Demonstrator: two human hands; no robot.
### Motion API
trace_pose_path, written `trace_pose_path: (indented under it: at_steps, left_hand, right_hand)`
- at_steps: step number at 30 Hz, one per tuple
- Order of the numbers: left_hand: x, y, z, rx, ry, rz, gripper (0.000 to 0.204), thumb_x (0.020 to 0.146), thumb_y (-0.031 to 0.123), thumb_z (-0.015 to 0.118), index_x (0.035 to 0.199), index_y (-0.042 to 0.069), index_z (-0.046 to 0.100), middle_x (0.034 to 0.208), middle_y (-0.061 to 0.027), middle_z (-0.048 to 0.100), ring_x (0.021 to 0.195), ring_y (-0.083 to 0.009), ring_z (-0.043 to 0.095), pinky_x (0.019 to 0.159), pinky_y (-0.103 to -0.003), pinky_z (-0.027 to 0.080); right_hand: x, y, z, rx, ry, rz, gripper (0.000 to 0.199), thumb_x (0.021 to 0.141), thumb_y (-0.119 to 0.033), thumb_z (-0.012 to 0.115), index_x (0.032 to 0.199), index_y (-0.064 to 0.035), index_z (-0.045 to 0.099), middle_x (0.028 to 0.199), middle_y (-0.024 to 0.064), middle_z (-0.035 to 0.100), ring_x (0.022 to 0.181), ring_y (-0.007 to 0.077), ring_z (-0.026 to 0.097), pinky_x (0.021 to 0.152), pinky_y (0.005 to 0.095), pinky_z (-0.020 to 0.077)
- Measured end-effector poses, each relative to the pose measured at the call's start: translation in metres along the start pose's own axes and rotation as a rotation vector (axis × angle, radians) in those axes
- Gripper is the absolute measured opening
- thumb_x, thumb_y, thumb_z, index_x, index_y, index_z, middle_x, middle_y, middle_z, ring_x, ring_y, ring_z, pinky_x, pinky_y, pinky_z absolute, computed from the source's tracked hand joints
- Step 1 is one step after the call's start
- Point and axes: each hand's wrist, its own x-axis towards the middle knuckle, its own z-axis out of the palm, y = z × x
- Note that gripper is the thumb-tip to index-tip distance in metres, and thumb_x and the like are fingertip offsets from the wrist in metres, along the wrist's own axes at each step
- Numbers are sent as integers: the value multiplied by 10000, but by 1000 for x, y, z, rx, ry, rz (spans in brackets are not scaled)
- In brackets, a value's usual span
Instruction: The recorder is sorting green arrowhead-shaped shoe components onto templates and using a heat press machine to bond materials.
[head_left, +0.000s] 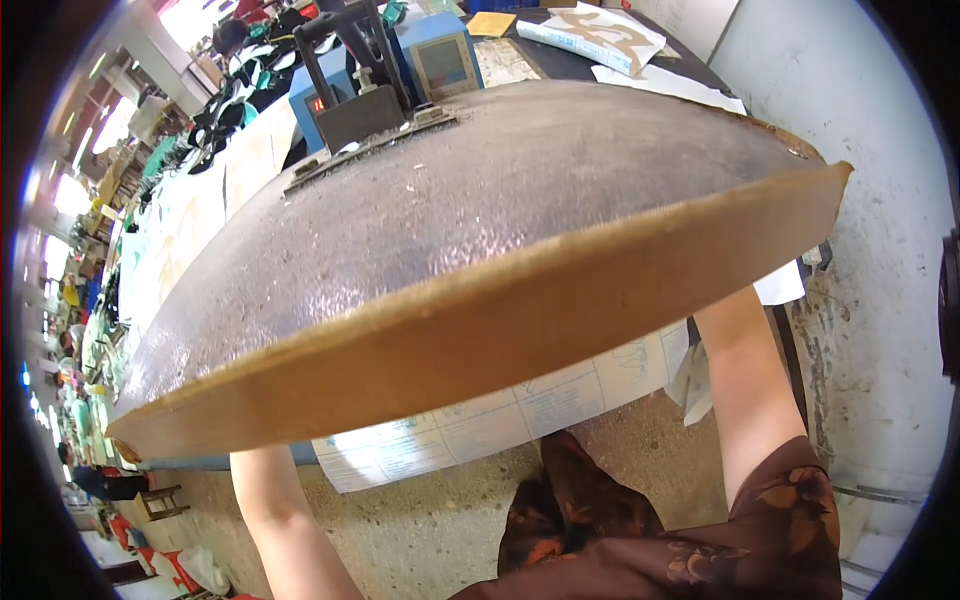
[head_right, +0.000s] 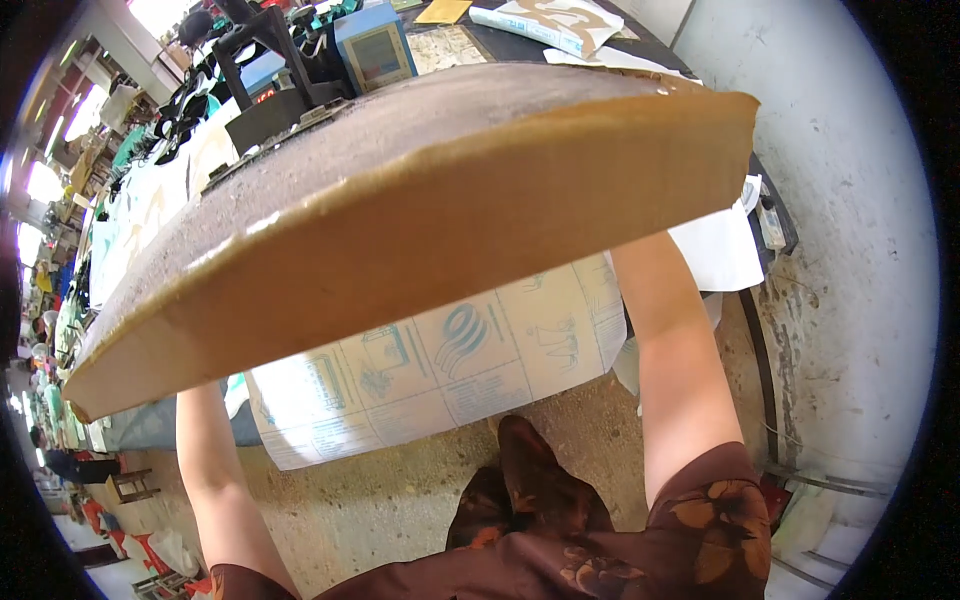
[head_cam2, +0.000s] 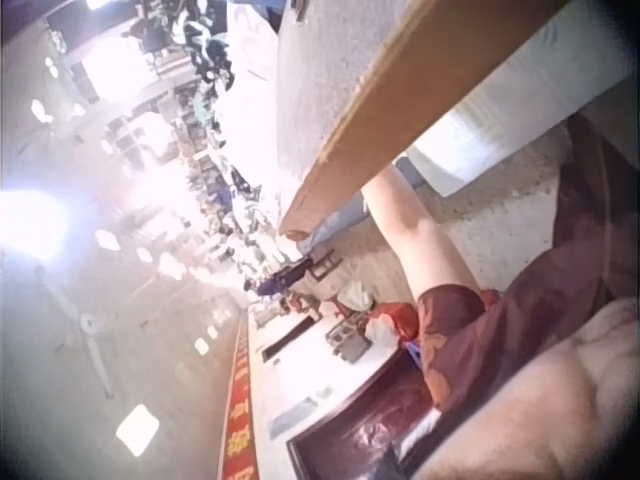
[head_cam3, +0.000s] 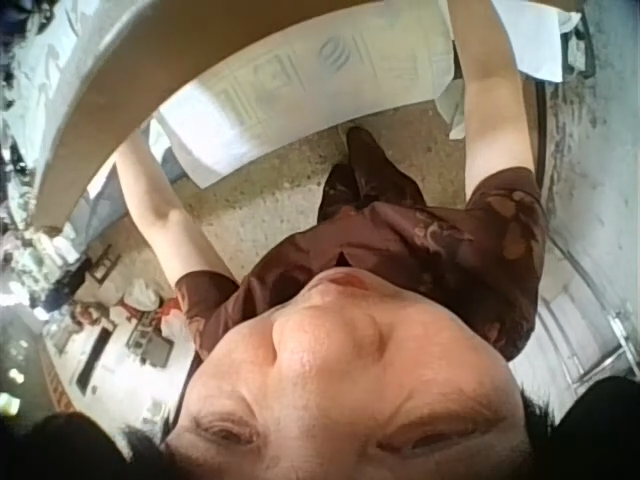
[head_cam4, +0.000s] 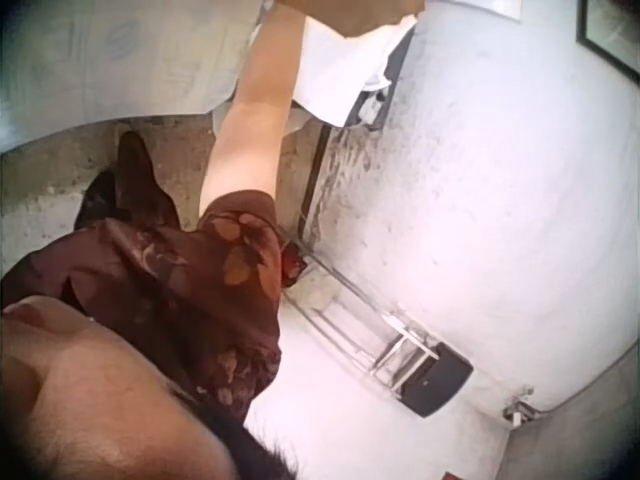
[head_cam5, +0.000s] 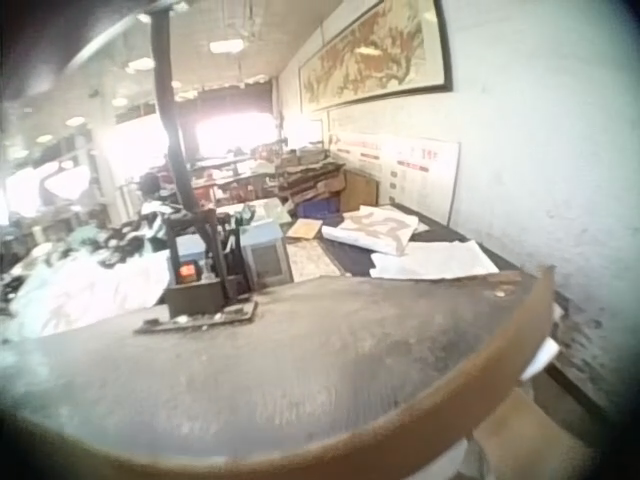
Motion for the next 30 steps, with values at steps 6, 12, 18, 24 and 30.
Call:
trace_pose_path:
  at_steps: [6,12,18,24,30]
  left_hand:
    - [-32,-9,-8,12,21,-77,359,958,278,604,1244,67,556,1076,-61,630,911,-155,613,803,-332,545]
    - [-33,-18,-7,30,28,-117,362,961,289,599,1245,68,555,1060,-61,632,902,-155,614,789,-327,547]
    - [-27,-21,-2,52,13,-157,366,964,299,595,1246,70,554,1045,-60,635,892,-156,616,775,-323,548]
    - [-16,-18,1,83,-9,-178,370,967,310,590,1247,72,554,1029,-60,637,882,-156,618,762,-319,550]
    - [29,-8,21,205,-37,-260,374,970,321,585,1249,73,553,1014,-60,639,872,-157,620,748,-315,551]
  right_hand:
    - [-57,5,-8,12,-44,94,304,896,-333,664,1057,-78,622,968,31,626,835,127,563,786,292,461]
    - [-119,-1,-15,3,-90,161,309,898,-341,660,1067,-86,617,970,28,626,840,127,568,789,296,465]
    - [-164,-6,-13,-1,-129,229,313,901,-348,657,1077,-93,613,972,25,626,844,126,573,792,301,469]
    - [-146,0,-7,-16,-143,216,318,903,-356,653,1087,-101,609,974,22,626,848,126,578,795,306,473]
    - [-70,5,4,-11,-154,241,323,905,-364,649,1097,-109,605,976,20,626,852,125,583,799,311,477]
